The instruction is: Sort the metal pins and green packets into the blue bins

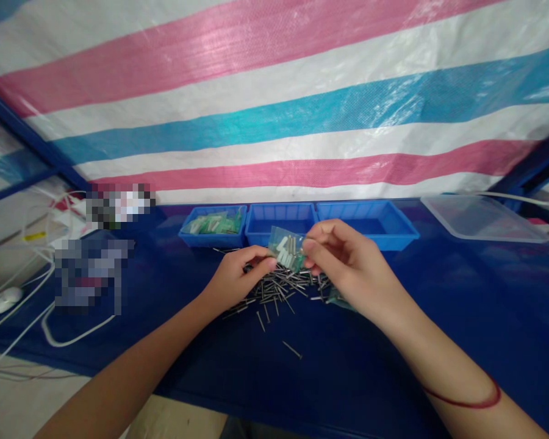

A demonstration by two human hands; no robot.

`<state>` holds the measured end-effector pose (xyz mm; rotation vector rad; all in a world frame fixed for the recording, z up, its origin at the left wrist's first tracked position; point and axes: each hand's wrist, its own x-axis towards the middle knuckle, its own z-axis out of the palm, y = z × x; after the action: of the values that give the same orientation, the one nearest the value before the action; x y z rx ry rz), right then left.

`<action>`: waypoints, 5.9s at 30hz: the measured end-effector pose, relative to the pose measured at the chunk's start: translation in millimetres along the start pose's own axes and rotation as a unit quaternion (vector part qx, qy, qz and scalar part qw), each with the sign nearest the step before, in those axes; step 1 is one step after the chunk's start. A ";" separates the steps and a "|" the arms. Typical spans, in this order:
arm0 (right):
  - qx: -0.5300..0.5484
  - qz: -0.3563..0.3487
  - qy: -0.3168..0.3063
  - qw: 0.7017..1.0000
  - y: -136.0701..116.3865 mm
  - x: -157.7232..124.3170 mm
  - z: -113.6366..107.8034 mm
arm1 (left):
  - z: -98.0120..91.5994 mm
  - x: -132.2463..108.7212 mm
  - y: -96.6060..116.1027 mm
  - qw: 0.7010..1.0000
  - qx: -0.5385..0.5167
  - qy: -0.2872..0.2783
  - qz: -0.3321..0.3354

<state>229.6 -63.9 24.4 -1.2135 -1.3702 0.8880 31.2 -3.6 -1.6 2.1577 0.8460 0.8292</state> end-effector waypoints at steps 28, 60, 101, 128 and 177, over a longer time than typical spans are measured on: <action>0.082 0.082 0.023 0.993 10.1 3.6 6.3 | -2.2 2.4 -3.4 0.973 -0.201 0.088 -0.076; 0.038 0.013 0.038 0.998 9.4 2.0 10.9 | -20.9 11.9 -12.6 0.969 -0.182 0.157 -0.066; -0.428 0.022 -0.228 0.874 39.3 -3.7 -61.0 | 1.3 0.1 1.0 0.943 0.214 -0.095 0.235; -0.297 -0.054 -0.134 0.944 -0.2 -6.7 -18.7 | 9.2 -4.0 -0.8 0.997 0.049 -0.008 0.064; 0.024 0.092 0.026 0.995 15.0 2.5 -7.7 | 3.6 3.5 -4.5 0.954 -0.261 0.084 -0.123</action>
<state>240.2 -59.2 11.8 -1.3309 -1.2030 1.0057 34.6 0.3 -6.1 1.5056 0.8436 0.9856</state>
